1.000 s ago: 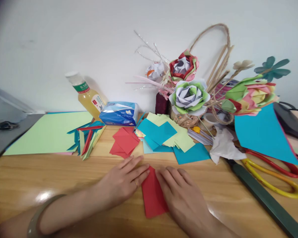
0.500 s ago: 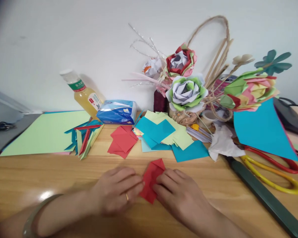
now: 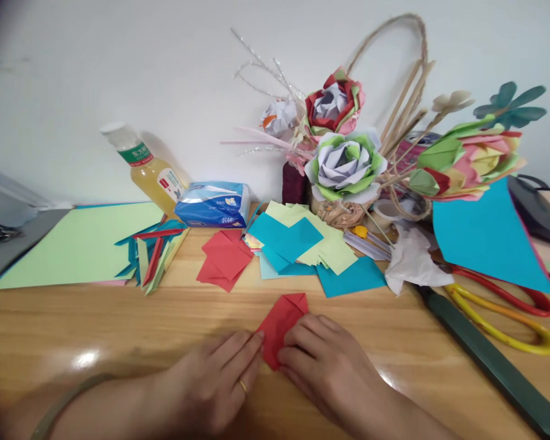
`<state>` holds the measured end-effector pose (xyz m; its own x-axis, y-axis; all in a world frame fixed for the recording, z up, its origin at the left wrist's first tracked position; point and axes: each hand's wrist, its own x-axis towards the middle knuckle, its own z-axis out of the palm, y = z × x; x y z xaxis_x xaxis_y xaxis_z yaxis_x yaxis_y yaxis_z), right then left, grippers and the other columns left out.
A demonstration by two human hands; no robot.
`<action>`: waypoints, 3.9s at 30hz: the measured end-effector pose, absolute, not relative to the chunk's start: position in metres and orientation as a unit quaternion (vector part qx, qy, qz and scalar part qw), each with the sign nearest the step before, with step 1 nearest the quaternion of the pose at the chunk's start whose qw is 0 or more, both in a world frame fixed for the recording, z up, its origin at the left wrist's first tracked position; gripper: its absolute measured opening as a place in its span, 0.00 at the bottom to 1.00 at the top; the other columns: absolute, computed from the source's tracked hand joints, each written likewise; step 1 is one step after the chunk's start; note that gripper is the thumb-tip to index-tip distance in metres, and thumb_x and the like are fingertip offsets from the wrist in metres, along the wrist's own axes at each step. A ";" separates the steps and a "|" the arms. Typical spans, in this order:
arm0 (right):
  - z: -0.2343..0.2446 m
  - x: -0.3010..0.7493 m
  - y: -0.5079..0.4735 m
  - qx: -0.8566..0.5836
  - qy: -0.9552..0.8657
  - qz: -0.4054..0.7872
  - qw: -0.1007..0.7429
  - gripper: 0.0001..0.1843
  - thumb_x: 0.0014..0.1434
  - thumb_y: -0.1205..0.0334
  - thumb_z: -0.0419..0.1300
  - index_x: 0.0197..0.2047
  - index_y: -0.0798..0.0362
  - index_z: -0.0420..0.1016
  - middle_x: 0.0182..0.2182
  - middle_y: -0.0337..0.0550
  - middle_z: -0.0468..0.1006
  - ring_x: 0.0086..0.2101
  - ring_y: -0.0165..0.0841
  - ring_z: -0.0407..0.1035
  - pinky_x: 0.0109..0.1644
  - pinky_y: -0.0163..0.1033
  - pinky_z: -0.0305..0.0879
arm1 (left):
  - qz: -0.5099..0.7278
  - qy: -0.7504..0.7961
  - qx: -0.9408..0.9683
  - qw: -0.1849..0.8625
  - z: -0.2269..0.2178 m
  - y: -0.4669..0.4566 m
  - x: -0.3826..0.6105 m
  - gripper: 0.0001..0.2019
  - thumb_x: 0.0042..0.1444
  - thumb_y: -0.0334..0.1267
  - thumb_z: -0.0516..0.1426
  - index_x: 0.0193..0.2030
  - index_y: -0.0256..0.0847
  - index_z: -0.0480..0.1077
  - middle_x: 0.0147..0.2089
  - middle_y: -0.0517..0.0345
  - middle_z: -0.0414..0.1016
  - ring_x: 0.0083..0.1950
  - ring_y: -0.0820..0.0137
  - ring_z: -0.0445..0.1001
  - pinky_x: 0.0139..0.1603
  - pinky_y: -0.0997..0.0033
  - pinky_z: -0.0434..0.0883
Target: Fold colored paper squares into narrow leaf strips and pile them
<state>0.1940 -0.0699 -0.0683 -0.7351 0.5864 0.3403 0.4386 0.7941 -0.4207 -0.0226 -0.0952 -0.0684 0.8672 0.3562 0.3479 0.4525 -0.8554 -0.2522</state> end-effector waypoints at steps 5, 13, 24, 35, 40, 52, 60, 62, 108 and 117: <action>-0.067 0.191 -0.071 -0.323 -0.889 0.231 0.228 0.06 0.60 0.68 0.54 0.34 0.51 0.70 0.29 0.42 0.72 0.32 0.33 0.65 0.35 0.37 0.62 | -0.200 -0.276 -0.919 0.198 -0.077 -0.110 -0.014 0.10 0.54 0.28 0.49 0.30 0.32 0.71 0.41 0.44 0.77 0.40 0.62 0.76 0.40 0.66 0.68; -0.072 0.180 -0.077 -0.417 -0.845 0.241 0.233 0.08 0.57 0.70 0.53 0.27 0.51 0.63 0.26 0.40 0.69 0.30 0.33 0.65 0.31 0.38 0.61 | -0.239 -0.300 -0.898 0.213 -0.083 -0.117 -0.009 0.12 0.54 0.25 0.46 0.27 0.33 0.69 0.34 0.49 0.78 0.37 0.64 0.76 0.41 0.65 0.68; -0.073 0.177 -0.077 -0.431 -0.838 0.259 0.214 0.09 0.59 0.69 0.51 0.27 0.51 0.60 0.27 0.41 0.68 0.31 0.34 0.63 0.33 0.41 0.60 | -0.238 -0.331 -0.884 0.229 -0.075 -0.118 -0.008 0.18 0.59 0.24 0.42 0.42 0.28 0.73 0.34 0.51 0.79 0.35 0.67 0.77 0.31 0.73 0.70; -0.071 0.175 -0.078 -0.418 -0.857 0.225 0.198 0.08 0.60 0.69 0.48 0.29 0.52 0.61 0.28 0.43 0.67 0.31 0.36 0.62 0.33 0.42 0.60 | -0.197 -0.316 -0.910 0.181 -0.079 -0.116 -0.009 0.14 0.57 0.26 0.47 0.45 0.24 0.70 0.36 0.44 0.73 0.38 0.62 0.74 0.32 0.67 0.68; -0.077 0.177 -0.080 -0.424 -0.866 0.187 0.190 0.08 0.59 0.68 0.50 0.28 0.51 0.58 0.27 0.42 0.66 0.30 0.35 0.61 0.32 0.41 0.59 | -0.198 -0.326 -0.914 0.137 -0.077 -0.113 -0.009 0.14 0.58 0.26 0.44 0.43 0.26 0.69 0.34 0.47 0.71 0.34 0.65 0.71 0.29 0.68 0.66; -0.069 0.185 -0.071 -0.396 -0.888 0.175 0.154 0.06 0.60 0.68 0.50 0.31 0.50 0.60 0.29 0.41 0.69 0.29 0.34 0.63 0.31 0.38 0.54 | -0.158 -0.360 -0.919 0.034 -0.067 -0.106 -0.012 0.07 0.55 0.26 0.49 0.38 0.35 0.67 0.29 0.57 0.66 0.29 0.68 0.66 0.20 0.69 0.60; -0.070 0.188 -0.071 -0.419 -0.866 0.227 0.154 0.08 0.59 0.69 0.53 0.30 0.50 0.59 0.28 0.39 0.69 0.30 0.32 0.63 0.31 0.37 0.56 | -0.182 -0.309 -0.927 0.113 -0.077 -0.109 -0.013 0.09 0.56 0.25 0.47 0.36 0.31 0.68 0.29 0.54 0.65 0.28 0.68 0.66 0.25 0.69 0.61; -0.070 0.188 -0.070 -0.426 -0.863 0.223 0.158 0.09 0.58 0.68 0.55 0.29 0.50 0.59 0.27 0.38 0.69 0.29 0.32 0.64 0.31 0.37 0.56 | -0.190 -0.315 -0.923 0.117 -0.078 -0.108 -0.012 0.10 0.56 0.26 0.47 0.39 0.31 0.68 0.29 0.54 0.65 0.28 0.67 0.65 0.25 0.69 0.61; -0.079 0.187 -0.059 -0.509 -0.772 0.282 0.257 0.09 0.60 0.64 0.54 0.44 0.47 0.71 0.34 0.41 0.75 0.33 0.33 0.71 0.35 0.39 0.68 | -0.102 -0.212 -0.972 -0.013 -0.065 -0.044 -0.041 0.12 0.63 0.31 0.50 0.51 0.37 0.68 0.56 0.60 0.70 0.48 0.66 0.66 0.47 0.65 0.65; -0.075 0.184 -0.062 -0.449 -0.829 0.187 0.275 0.10 0.61 0.68 0.50 0.42 0.51 0.71 0.35 0.44 0.76 0.37 0.34 0.70 0.38 0.40 0.69 | -0.148 -0.205 -0.966 0.047 -0.063 -0.045 -0.038 0.12 0.65 0.30 0.47 0.47 0.34 0.71 0.51 0.57 0.74 0.50 0.65 0.67 0.50 0.62 0.63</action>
